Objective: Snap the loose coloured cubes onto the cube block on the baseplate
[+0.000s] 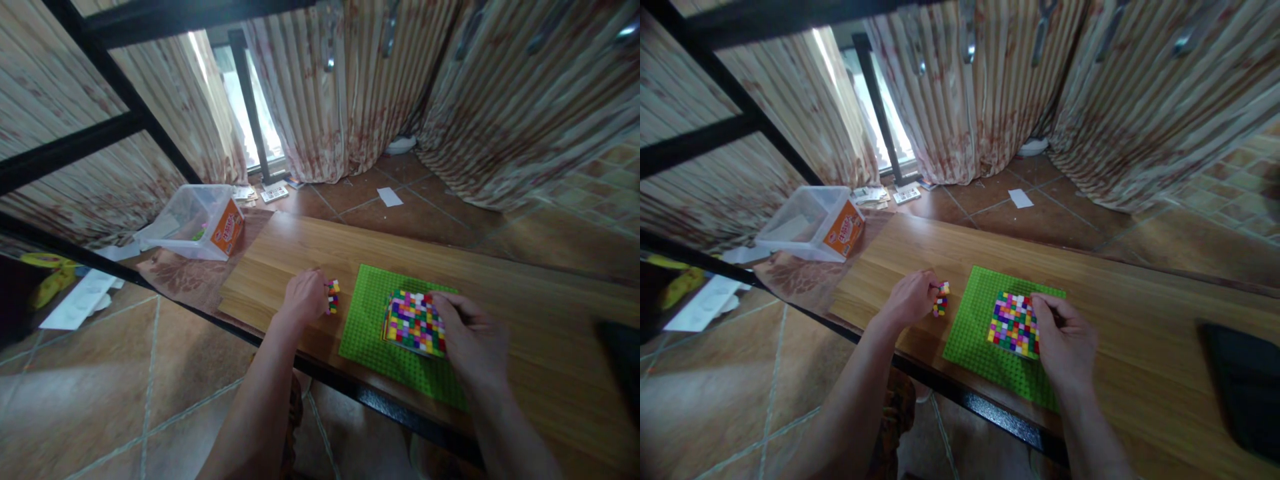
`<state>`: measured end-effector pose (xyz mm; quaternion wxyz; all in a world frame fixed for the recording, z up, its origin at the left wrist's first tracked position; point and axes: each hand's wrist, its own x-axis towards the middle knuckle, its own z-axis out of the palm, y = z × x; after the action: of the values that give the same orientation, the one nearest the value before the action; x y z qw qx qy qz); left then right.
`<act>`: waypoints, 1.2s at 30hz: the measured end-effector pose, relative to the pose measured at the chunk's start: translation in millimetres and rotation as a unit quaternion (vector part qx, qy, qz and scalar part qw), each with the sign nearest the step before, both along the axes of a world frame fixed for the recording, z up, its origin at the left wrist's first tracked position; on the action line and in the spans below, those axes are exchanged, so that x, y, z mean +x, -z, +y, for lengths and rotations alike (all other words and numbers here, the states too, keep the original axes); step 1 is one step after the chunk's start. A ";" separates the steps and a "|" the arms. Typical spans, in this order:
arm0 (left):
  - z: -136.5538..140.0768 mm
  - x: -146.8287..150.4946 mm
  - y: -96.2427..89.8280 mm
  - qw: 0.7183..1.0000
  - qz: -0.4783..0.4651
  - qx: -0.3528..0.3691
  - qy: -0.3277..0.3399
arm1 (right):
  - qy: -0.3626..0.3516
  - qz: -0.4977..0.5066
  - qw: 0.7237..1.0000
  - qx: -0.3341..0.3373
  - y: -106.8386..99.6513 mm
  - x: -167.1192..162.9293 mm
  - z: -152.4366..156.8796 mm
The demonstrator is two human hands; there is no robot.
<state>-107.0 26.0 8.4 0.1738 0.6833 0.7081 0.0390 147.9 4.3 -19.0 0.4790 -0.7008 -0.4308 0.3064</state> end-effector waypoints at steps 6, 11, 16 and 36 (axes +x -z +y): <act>2.5 -0.4 -5.0 0.980 -0.196 0.028 -0.006 | -0.031 -0.050 0.996 0.065 4.6 2.9 -1.0; 1.1 26.8 -5.7 0.879 -0.474 0.040 0.030 | -0.075 -0.147 0.971 0.173 -9.8 -2.6 -9.4; -7.5 55.7 -4.6 0.826 -0.561 0.038 0.051 | -0.153 -0.129 0.961 0.189 -29.3 -12.7 -17.5; -14.8 97.1 -4.7 0.788 -0.603 0.087 0.083 | -0.109 0.032 0.979 0.168 -26.3 -10.5 -21.8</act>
<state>-9.9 11.2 13.1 0.5082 0.5892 0.3929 0.4901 137.4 -17.5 7.3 0.5673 -0.5487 -0.5344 0.3024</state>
